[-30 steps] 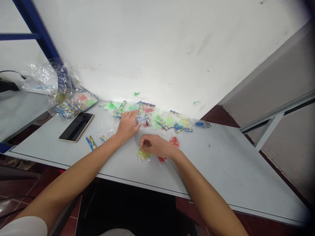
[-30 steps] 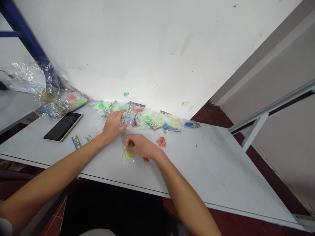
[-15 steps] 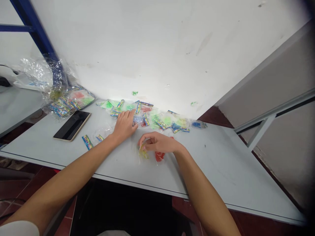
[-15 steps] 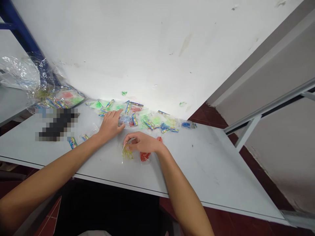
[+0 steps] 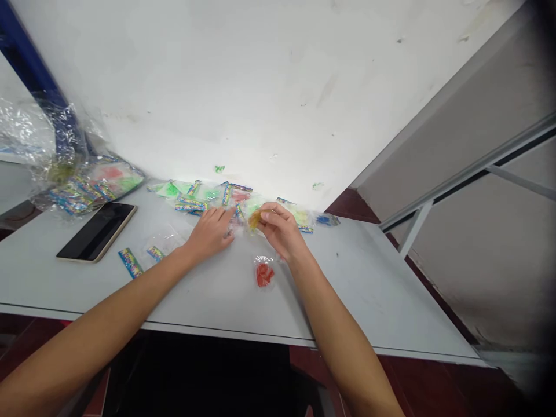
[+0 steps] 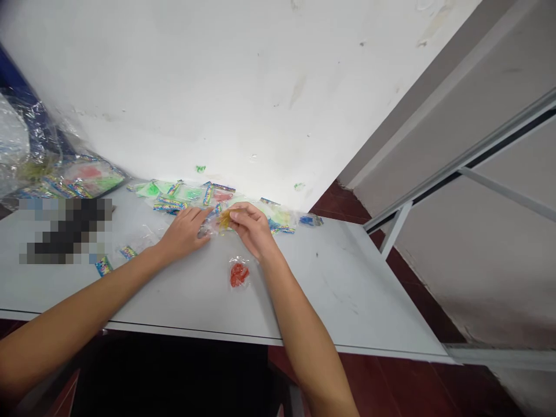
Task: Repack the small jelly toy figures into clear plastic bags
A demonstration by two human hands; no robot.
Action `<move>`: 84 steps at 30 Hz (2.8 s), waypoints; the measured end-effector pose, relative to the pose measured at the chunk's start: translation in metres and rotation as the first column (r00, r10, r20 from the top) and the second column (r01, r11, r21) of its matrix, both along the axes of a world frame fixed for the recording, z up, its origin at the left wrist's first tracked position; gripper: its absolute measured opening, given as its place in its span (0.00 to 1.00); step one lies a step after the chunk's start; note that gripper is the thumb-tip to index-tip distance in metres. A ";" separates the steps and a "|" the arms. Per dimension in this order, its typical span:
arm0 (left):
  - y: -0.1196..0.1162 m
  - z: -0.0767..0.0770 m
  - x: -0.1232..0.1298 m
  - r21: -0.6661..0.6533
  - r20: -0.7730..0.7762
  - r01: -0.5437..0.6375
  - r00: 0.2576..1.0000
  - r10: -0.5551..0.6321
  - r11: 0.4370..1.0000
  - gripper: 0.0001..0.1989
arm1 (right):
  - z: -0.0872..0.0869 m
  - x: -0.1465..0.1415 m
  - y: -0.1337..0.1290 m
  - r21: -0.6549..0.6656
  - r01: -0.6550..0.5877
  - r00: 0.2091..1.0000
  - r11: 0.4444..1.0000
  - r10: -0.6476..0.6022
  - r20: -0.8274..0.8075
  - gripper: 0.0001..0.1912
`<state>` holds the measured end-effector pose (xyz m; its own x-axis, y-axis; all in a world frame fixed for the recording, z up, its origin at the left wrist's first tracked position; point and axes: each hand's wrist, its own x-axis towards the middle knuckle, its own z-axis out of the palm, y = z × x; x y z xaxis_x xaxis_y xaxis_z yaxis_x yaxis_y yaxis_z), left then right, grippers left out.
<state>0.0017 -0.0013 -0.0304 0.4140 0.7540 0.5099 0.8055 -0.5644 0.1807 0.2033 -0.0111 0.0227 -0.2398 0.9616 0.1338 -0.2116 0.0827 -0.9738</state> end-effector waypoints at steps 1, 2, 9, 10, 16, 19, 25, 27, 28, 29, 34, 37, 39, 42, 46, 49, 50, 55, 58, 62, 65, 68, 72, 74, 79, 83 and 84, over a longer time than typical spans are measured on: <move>0.000 0.000 0.000 0.001 -0.008 0.026 1.000 -0.026 1.000 0.28 | 0.000 -0.002 0.000 -0.004 0.007 1.000 1.000 -0.007 -0.003 0.13; 0.000 0.000 0.001 0.001 -0.013 0.049 0.999 -0.049 0.999 0.28 | -0.001 -0.003 0.000 -0.003 0.003 1.000 1.000 -0.003 0.009 0.13; -0.001 0.003 0.000 -0.099 0.142 0.073 0.988 -0.059 0.992 0.31 | -0.005 -0.007 -0.001 0.084 0.018 0.990 0.996 -0.030 0.139 0.11; -0.001 0.003 0.001 -0.115 0.176 0.071 0.983 -0.050 0.991 0.31 | -0.005 -0.006 0.000 0.085 0.024 0.987 0.996 -0.037 0.159 0.10; -0.003 0.004 0.002 -0.099 0.249 0.072 0.968 -0.045 0.992 0.31 | -0.007 -0.004 0.002 0.039 0.114 0.953 0.993 -0.120 0.278 0.07; -0.002 0.004 0.001 -0.080 0.204 0.070 0.978 -0.053 0.994 0.31 | -0.004 -0.003 0.000 0.018 0.106 0.946 0.994 -0.106 0.307 0.06; 0.000 0.008 -0.005 -0.025 0.022 0.084 0.996 -0.084 0.996 0.32 | 0.001 0.001 -0.003 0.024 0.148 0.899 0.989 -0.145 0.414 0.04; 0.000 0.008 -0.006 -0.021 -0.029 0.076 0.997 -0.076 0.997 0.34 | -0.003 0.001 -0.001 0.059 0.162 0.889 0.985 -0.172 0.424 0.04; 0.000 0.008 -0.006 -0.020 -0.048 0.070 0.996 -0.071 0.997 0.34 | -0.005 0.001 -0.001 0.074 0.162 0.885 0.984 -0.179 0.431 0.04; 0.000 0.008 -0.006 -0.019 -0.065 0.064 0.996 -0.065 0.998 0.35 | -0.007 0.001 0.000 0.086 0.165 0.879 0.983 -0.186 0.440 0.04; -0.003 0.004 -0.001 0.001 -0.141 0.033 0.989 -0.032 0.999 0.36 | -0.014 -0.005 0.002 0.152 0.225 0.831 0.962 -0.271 0.486 0.08; -0.005 0.002 0.002 -0.002 -0.153 0.015 0.988 -0.015 1.000 0.37 | -0.015 -0.007 0.002 0.192 0.263 0.808 0.945 -0.325 0.491 0.09; -0.007 0.002 0.003 -0.013 -0.159 0.012 0.987 -0.014 1.000 0.38 | -0.015 -0.006 0.002 0.196 0.287 0.786 0.938 -0.347 0.511 0.10; -0.009 0.004 0.004 -0.026 -0.161 0.018 0.987 -0.022 1.000 0.38 | -0.015 -0.005 0.003 0.228 0.323 0.721 0.919 -0.395 0.569 0.11; -0.012 0.007 0.006 -0.024 -0.151 0.026 0.988 -0.030 0.999 0.37 | -0.015 -0.004 0.003 0.345 0.316 0.637 0.884 -0.467 0.614 0.09; -0.012 0.008 0.006 -0.021 -0.137 0.022 0.990 -0.025 1.000 0.38 | -0.015 -0.003 0.002 0.452 0.213 0.603 0.866 -0.480 0.637 0.07; -0.011 0.008 0.005 -0.016 -0.130 0.021 0.991 -0.023 1.000 0.38 | -0.015 -0.002 0.003 0.477 0.179 0.594 0.861 -0.481 0.645 0.07; -0.007 0.008 -0.001 0.011 -0.080 0.013 0.997 -0.012 1.000 0.37 | -0.014 0.006 0.006 0.469 0.162 0.588 0.868 -0.467 0.661 0.06; -0.006 0.008 -0.001 0.005 -0.065 0.014 0.998 -0.014 1.000 0.37 | -0.012 0.011 0.007 0.409 0.204 0.633 0.889 -0.439 0.638 0.06; -0.007 0.007 0.000 0.004 -0.060 0.025 0.998 -0.024 1.000 0.38 | -0.008 0.014 0.005 0.386 0.189 0.669 0.903 -0.407 0.622 0.06; -0.007 0.007 0.001 0.016 -0.064 0.022 0.998 -0.021 1.000 0.37 | 0.000 0.015 0.001 0.406 0.042 0.650 0.913 -0.334 0.683 0.06; -0.007 0.008 -0.001 0.009 -0.074 0.007 0.997 -0.007 1.000 0.37 | 0.008 0.016 -0.005 0.349 -0.090 0.680 0.933 -0.198 0.706 0.05; -0.007 0.012 -0.002 -0.031 -0.045 -0.003 0.999 0.002 1.000 0.38 | 0.012 0.014 -0.012 0.181 -0.149 0.794 0.972 0.009 0.607 0.02; -0.008 0.013 -0.001 -0.066 0.001 -0.003 1.000 0.003 0.998 0.38 | 0.012 0.011 -0.014 0.158 -0.172 0.801 0.972 0.045 0.597 0.02; -0.006 0.012 -0.001 -0.172 0.133 -0.003 0.991 0.026 0.985 0.37 | 0.011 0.007 -0.016 0.166 -0.177 0.779 0.970 0.035 0.626 0.03; -0.004 0.012 0.000 -0.272 0.212 -0.013 0.974 0.073 0.962 0.38 | 0.014 0.008 -0.017 0.191 -0.237 0.743 0.953 0.050 0.668 0.03; -0.004 0.013 0.000 -0.298 0.232 -0.013 0.969 0.086 0.954 0.39 | 0.015 0.008 -0.017 0.198 -0.250 0.732 0.948 0.051 0.680 0.04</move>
